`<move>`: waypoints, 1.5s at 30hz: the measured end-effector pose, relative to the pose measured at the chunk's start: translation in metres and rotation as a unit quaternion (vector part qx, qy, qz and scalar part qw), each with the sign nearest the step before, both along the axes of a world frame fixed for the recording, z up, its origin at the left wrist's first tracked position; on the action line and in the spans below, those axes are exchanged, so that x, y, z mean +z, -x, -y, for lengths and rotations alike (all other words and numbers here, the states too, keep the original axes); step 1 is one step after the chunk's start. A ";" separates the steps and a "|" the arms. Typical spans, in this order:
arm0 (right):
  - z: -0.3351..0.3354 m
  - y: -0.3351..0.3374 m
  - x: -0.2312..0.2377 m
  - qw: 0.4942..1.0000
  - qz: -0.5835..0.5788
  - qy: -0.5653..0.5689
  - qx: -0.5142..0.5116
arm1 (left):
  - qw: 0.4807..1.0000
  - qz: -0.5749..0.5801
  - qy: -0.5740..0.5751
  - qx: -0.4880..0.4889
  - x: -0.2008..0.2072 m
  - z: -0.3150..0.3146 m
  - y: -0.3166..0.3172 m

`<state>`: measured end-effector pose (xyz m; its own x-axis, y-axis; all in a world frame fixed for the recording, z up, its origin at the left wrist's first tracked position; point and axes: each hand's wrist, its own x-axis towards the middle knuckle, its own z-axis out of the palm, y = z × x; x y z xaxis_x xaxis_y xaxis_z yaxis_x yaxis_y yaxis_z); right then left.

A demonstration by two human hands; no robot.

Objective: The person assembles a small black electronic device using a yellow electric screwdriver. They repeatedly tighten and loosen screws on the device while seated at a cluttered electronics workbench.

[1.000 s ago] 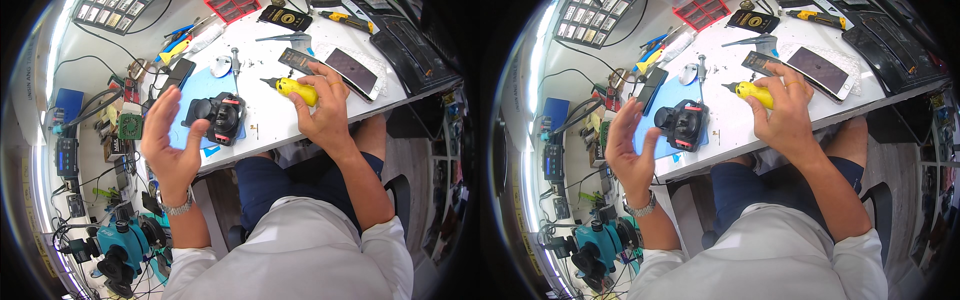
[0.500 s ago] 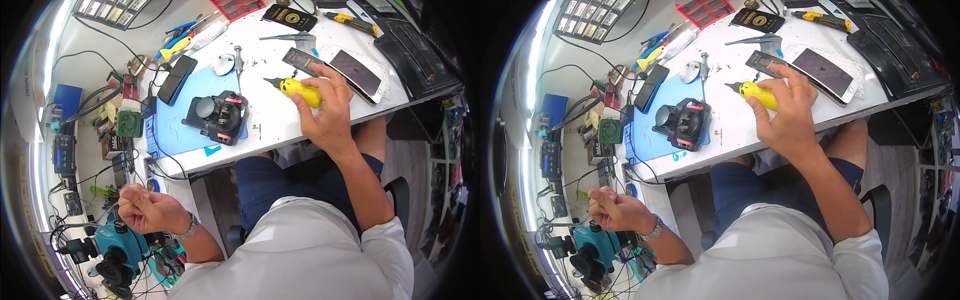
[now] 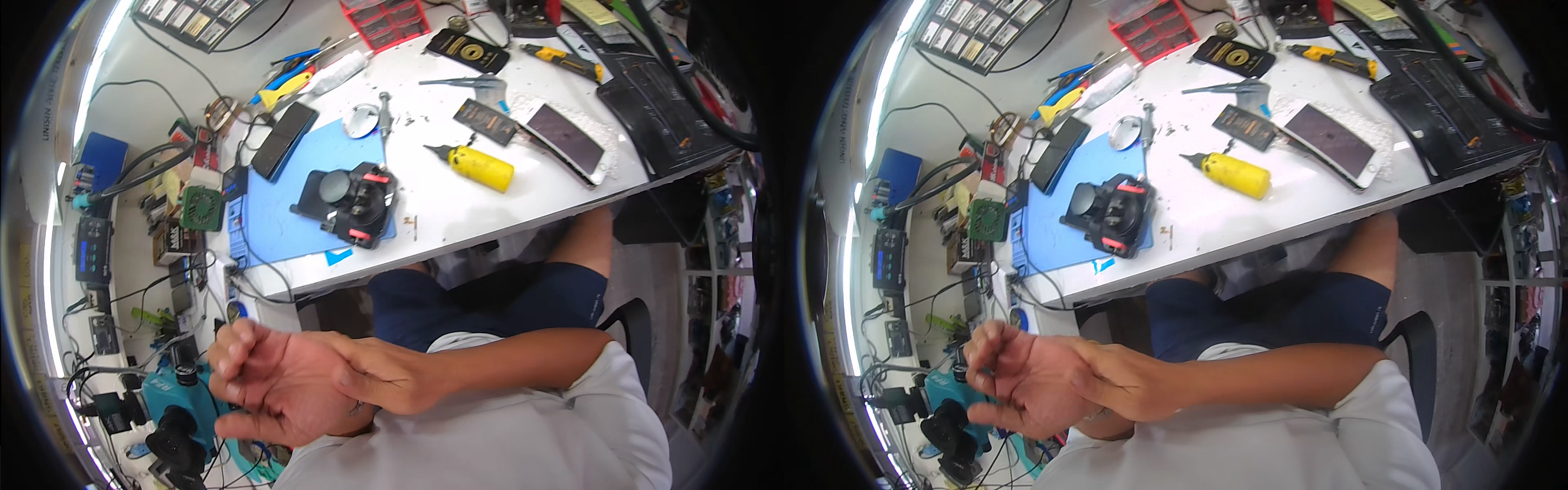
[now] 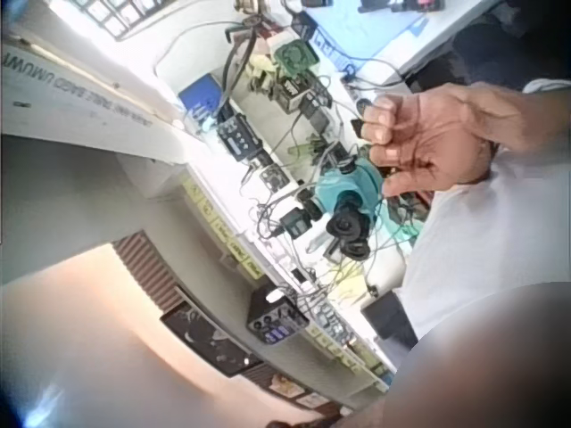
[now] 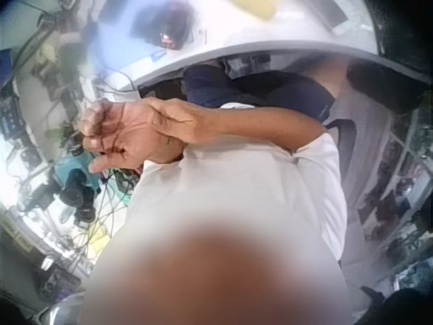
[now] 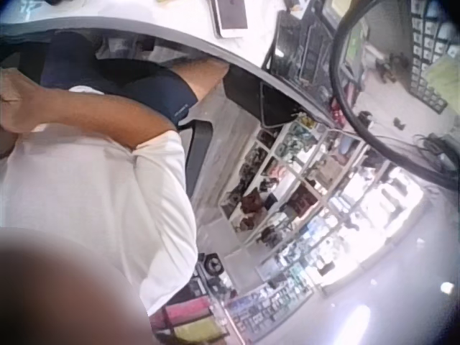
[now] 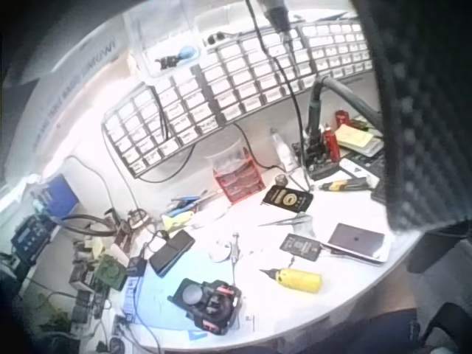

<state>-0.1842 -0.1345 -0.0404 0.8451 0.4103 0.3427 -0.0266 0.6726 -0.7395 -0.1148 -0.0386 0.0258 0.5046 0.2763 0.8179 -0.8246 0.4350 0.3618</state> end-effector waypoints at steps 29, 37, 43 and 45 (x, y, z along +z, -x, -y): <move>0.190 -0.087 -0.024 0.500 0.092 0.558 -0.656 | 0.875 -0.134 -0.453 0.104 -0.025 0.000 -0.080; 0.190 -0.070 -0.043 0.463 0.083 0.555 -0.687 | 0.829 -0.107 -0.532 0.135 -0.026 0.023 -0.101; 0.185 -0.056 -0.049 0.476 0.137 0.589 -0.639 | 0.848 -0.132 -0.503 0.104 -0.035 0.026 -0.106; 0.184 -0.055 -0.050 0.480 0.148 0.589 -0.633 | 0.852 -0.135 -0.498 0.087 -0.037 0.024 -0.107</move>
